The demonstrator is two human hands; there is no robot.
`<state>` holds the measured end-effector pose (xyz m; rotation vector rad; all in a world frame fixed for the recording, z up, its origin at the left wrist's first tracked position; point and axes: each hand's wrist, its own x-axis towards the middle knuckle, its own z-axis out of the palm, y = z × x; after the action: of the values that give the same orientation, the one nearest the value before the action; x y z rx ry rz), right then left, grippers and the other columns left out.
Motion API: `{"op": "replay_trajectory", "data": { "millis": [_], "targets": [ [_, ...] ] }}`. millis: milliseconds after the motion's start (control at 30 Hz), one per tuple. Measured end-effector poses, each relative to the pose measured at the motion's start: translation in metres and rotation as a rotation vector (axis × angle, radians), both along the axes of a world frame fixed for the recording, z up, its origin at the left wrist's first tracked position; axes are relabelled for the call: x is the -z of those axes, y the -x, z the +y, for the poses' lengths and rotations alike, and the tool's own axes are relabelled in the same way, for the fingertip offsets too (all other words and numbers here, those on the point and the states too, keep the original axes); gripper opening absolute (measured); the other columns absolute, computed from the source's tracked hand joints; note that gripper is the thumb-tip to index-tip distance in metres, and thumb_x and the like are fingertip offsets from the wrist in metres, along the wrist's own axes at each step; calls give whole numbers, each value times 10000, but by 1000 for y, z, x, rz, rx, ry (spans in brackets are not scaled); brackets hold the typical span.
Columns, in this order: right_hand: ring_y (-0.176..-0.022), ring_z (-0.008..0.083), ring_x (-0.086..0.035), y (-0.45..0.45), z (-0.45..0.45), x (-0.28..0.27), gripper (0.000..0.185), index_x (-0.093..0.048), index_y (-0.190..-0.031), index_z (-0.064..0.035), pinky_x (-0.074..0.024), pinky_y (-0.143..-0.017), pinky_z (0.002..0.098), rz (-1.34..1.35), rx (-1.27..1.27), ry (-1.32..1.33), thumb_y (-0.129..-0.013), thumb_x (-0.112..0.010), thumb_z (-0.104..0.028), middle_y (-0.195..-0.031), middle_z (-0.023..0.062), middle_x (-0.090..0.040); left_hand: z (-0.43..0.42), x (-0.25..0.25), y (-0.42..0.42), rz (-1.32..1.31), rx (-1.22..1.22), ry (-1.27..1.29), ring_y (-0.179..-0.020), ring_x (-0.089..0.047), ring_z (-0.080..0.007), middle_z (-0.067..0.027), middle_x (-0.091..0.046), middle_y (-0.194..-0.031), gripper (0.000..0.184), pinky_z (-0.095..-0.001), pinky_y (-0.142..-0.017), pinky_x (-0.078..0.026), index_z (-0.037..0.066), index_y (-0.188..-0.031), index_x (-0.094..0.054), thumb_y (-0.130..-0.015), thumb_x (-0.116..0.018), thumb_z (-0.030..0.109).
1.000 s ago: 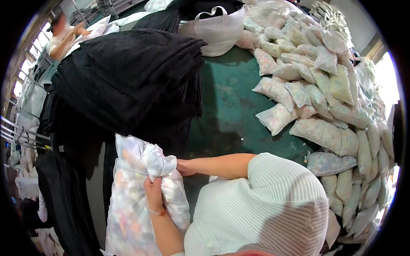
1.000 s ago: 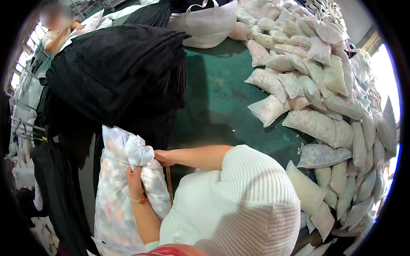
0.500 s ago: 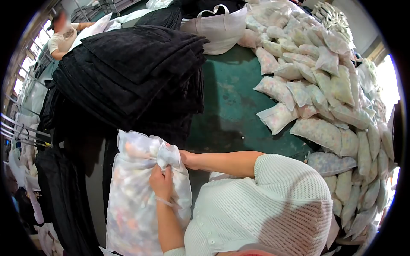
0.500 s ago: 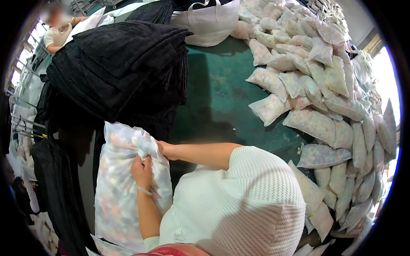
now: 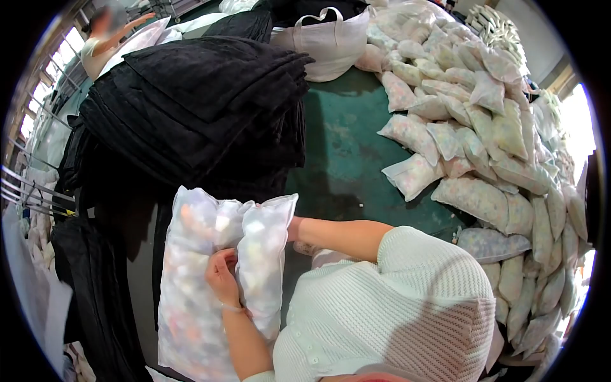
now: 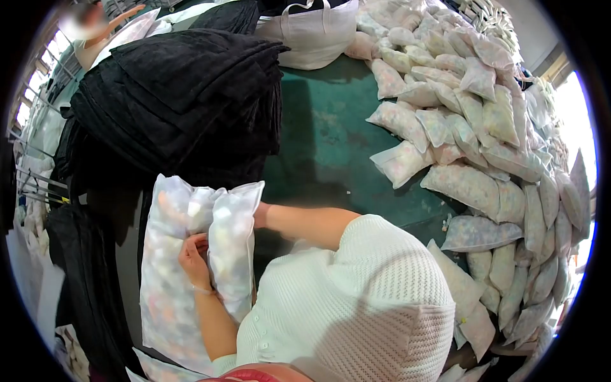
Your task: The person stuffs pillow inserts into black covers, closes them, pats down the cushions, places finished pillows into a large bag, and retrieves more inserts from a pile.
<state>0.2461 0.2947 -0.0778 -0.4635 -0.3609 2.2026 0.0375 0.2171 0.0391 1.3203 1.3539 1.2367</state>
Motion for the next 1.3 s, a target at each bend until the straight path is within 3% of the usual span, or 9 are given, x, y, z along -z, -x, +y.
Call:
{"op": "replay_trajectory", "data": {
  "millis": [133, 300, 333, 500, 733, 933, 1067, 1200, 1300],
  "targets": [
    [-934, 190, -619, -25, -6, -22, 233, -632, -1096, -65, -501, -848, 336, -297, -32, -206, -993, -490, -218, -1052, 72, -646, -3, -7, -5, 90, 20, 51, -801, -611, -156, -72, -659, -904, 268, -259, -670, -482, -39, -932, -654, -985, -517, 185],
    [-875, 177, -607, -29, 1, -19, 280, -631, -1044, -71, -497, -804, 317, -344, -115, -299, -1004, -457, -286, -985, 58, -643, 5, -49, -15, 1018, -240, -501, -996, -575, -336, -156, -641, -1094, 273, -405, -849, -474, -22, -1088, -626, -911, -613, 184],
    [-863, 175, -605, -26, 2, -18, 292, -631, -1033, -72, -497, -795, 314, -344, -130, -320, -1006, -450, -300, -972, 55, -643, 7, -27, 0, 970, -128, -203, -1093, -520, -360, -166, -605, -1178, 404, -442, -929, -420, -10, -1175, -580, -878, -653, 255],
    [-804, 162, -592, 7, 14, -13, 362, -630, -981, -78, -493, -752, 295, -290, -181, -459, -1017, -418, -368, -904, 40, -639, 14, -11, -11, 1109, -23, -248, -1068, -511, -361, -160, -598, -1129, 519, -455, -933, -385, 9, -1186, -565, -830, -694, 364],
    [-602, 98, -535, 69, 27, 13, 547, -593, -768, -90, -455, -575, 255, 626, -276, -252, -985, -403, -555, -660, -25, -569, 14, -5, 2, 958, 142, -40, -1021, -533, -326, -138, -600, -1061, 363, -424, -899, -392, 12, -973, -648, -909, -577, 362],
    [-633, 108, -546, 71, 6, -45, 537, -631, -812, -84, -458, -590, 279, -201, -130, -47, -974, -431, -555, -687, -13, -587, 11, 9, 0, 1076, 53, -285, -1205, -478, -318, -155, -541, -1281, 506, -469, -1069, -285, 19, -1238, -573, -954, -449, 419],
    [-765, 144, -582, 55, 20, -56, 532, -639, -922, -67, -470, -694, 304, -381, -43, 33, -973, -421, -550, -795, 18, -620, 10, 0, 6, 1180, 85, -229, -1311, -402, -322, -156, -458, -1400, 636, -495, -1146, -188, 21, -1411, -421, -935, -462, 440],
    [-898, 179, -617, -17, 52, -82, 551, -647, -1031, -49, -483, -797, 329, -533, -67, 220, -971, -411, -544, -904, 49, -653, -2, -57, 5, 770, 66, -251, -1336, -389, -350, -177, -408, -1461, 533, -400, -1122, -288, 20, -1414, -422, -933, -526, 226],
    [-1026, 191, -593, -68, 84, -82, 531, -645, -1104, -38, -449, -934, 333, -566, -107, -88, -970, -422, -501, -1026, 75, -648, -28, -108, 48, 1023, -59, -243, -1346, -387, -334, -157, -405, -1471, 525, -416, -1126, -277, 31, -1417, -425, -957, -500, 272]
  ]
}}
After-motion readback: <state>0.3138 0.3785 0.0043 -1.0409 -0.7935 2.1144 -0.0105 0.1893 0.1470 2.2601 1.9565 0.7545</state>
